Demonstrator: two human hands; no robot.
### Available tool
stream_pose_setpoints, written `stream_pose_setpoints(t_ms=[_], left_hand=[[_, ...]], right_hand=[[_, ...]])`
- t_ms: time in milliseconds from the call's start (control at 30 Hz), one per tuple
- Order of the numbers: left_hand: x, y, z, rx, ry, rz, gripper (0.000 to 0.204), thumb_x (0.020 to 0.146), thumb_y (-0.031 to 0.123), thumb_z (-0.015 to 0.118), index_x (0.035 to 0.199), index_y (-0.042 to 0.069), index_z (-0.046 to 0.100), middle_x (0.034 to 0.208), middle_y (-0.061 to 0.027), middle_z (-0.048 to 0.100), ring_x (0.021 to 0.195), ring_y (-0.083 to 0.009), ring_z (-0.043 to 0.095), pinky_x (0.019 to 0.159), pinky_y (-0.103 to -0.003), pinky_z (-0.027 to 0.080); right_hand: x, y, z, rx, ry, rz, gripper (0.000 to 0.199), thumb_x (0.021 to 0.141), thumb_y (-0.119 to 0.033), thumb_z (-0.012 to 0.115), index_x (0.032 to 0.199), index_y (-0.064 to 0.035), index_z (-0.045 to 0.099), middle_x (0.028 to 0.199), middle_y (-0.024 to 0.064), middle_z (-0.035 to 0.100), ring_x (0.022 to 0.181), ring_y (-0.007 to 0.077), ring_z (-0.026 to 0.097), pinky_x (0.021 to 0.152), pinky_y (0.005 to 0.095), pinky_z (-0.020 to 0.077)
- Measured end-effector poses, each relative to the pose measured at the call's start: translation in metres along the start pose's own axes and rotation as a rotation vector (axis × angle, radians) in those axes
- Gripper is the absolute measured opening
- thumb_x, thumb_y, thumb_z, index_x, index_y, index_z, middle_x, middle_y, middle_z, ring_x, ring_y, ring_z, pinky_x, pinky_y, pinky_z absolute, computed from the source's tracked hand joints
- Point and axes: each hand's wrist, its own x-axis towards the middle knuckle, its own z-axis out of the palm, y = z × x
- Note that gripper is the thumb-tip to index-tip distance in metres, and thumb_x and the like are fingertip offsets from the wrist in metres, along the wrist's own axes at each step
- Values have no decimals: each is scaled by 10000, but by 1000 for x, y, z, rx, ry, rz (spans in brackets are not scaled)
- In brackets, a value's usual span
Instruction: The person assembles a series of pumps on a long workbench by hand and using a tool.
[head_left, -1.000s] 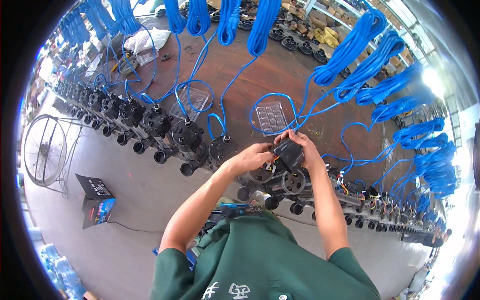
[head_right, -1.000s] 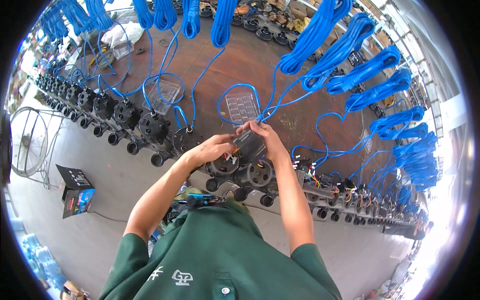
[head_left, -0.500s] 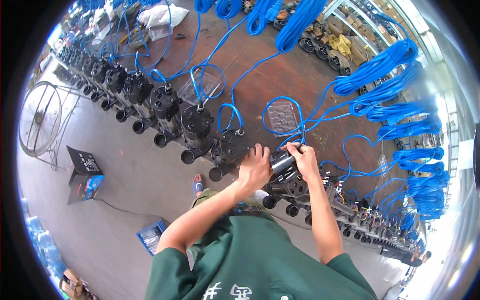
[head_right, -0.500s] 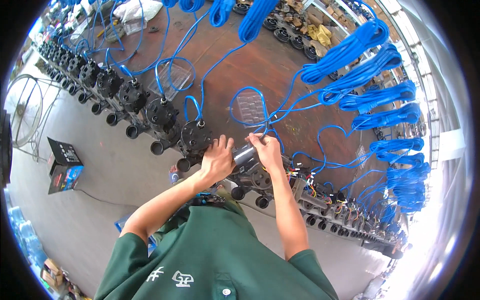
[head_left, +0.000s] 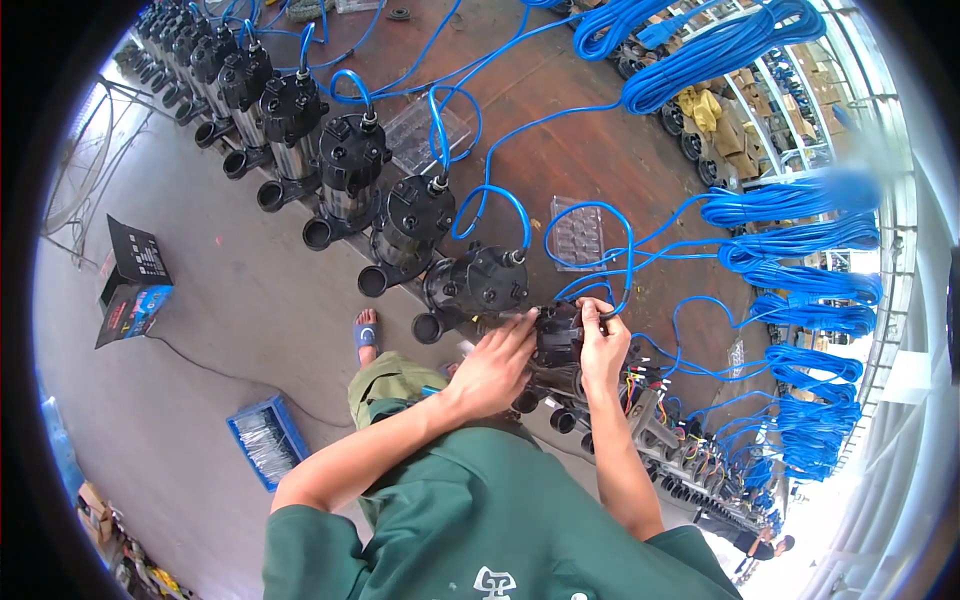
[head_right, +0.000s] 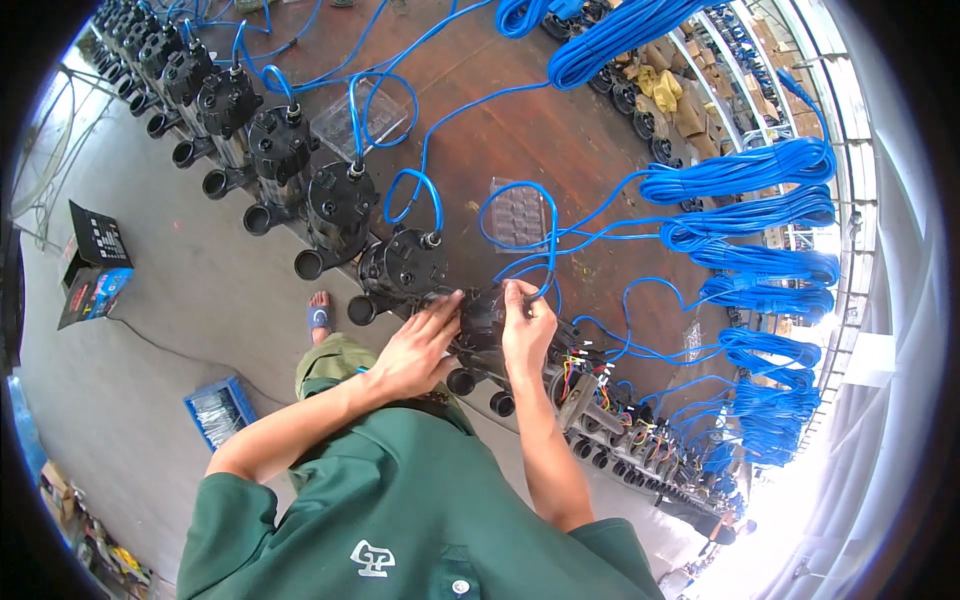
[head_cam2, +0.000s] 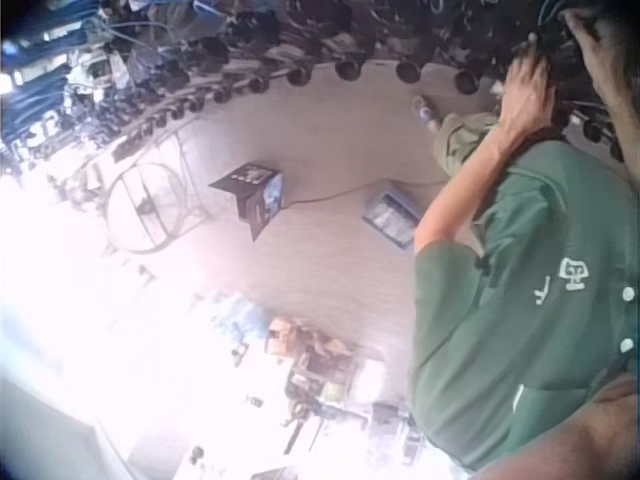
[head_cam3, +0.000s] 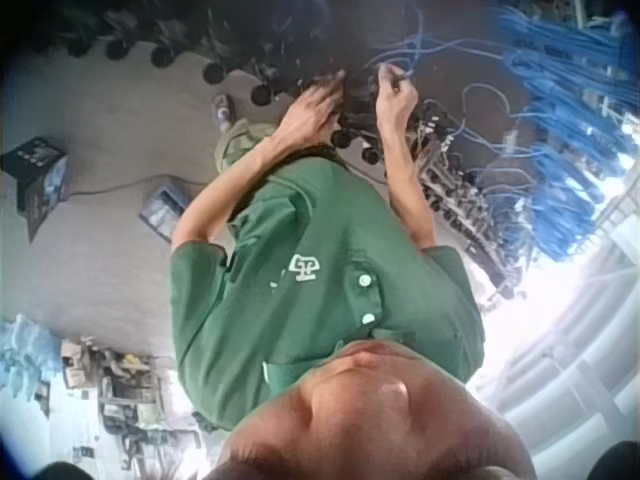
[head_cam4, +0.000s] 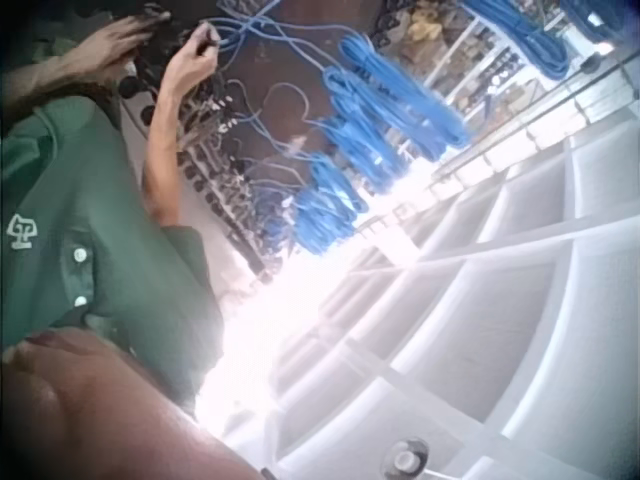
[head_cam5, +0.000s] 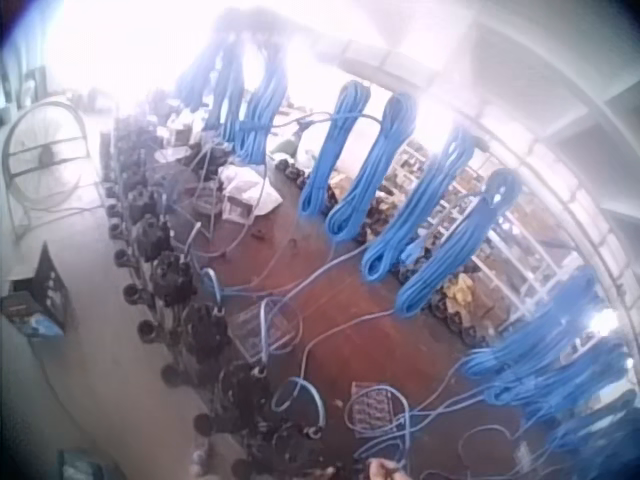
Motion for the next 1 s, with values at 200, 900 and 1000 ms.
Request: stream_pose_setpoints(t_ms=[200, 900, 1000], left_hand=[[-6, -14, -2, -643, 270, -205, 693, 842, -16, 723, 1492, -46, 483, 1392, -257, 641, 1270, -404, 653, 1073, -412, 530], [67, -7, 26, -804, 29, -412, 708, 888, 207, 848, 1477, 20, 502, 1188, -102, 703, 1043, -175, 690, 924, -319, 583], [75, 3, 17, -887, 6, -453, 643, 865, 166, 816, 1434, 19, 558, 1159, -91, 713, 1025, -171, 695, 929, -324, 582]], right_hand=[[-18, -11, 12, -144, 37, -56, 283, 1016, -268, 748, 1114, -5, 786, 855, 33, 745, 762, 79, 616, 697, 264, 498], [-10, 3, -90, 545, -356, 125, 403, 1114, -197, 508, 1473, -18, 548, 1476, 80, 610, 1389, 191, 518, 1170, 353, 389], [-32, 58, -174, -249, 62, -106, 483, 942, 17, 568, 1414, -80, 594, 1425, 99, 629, 1360, 270, 550, 1152, 387, 412]])
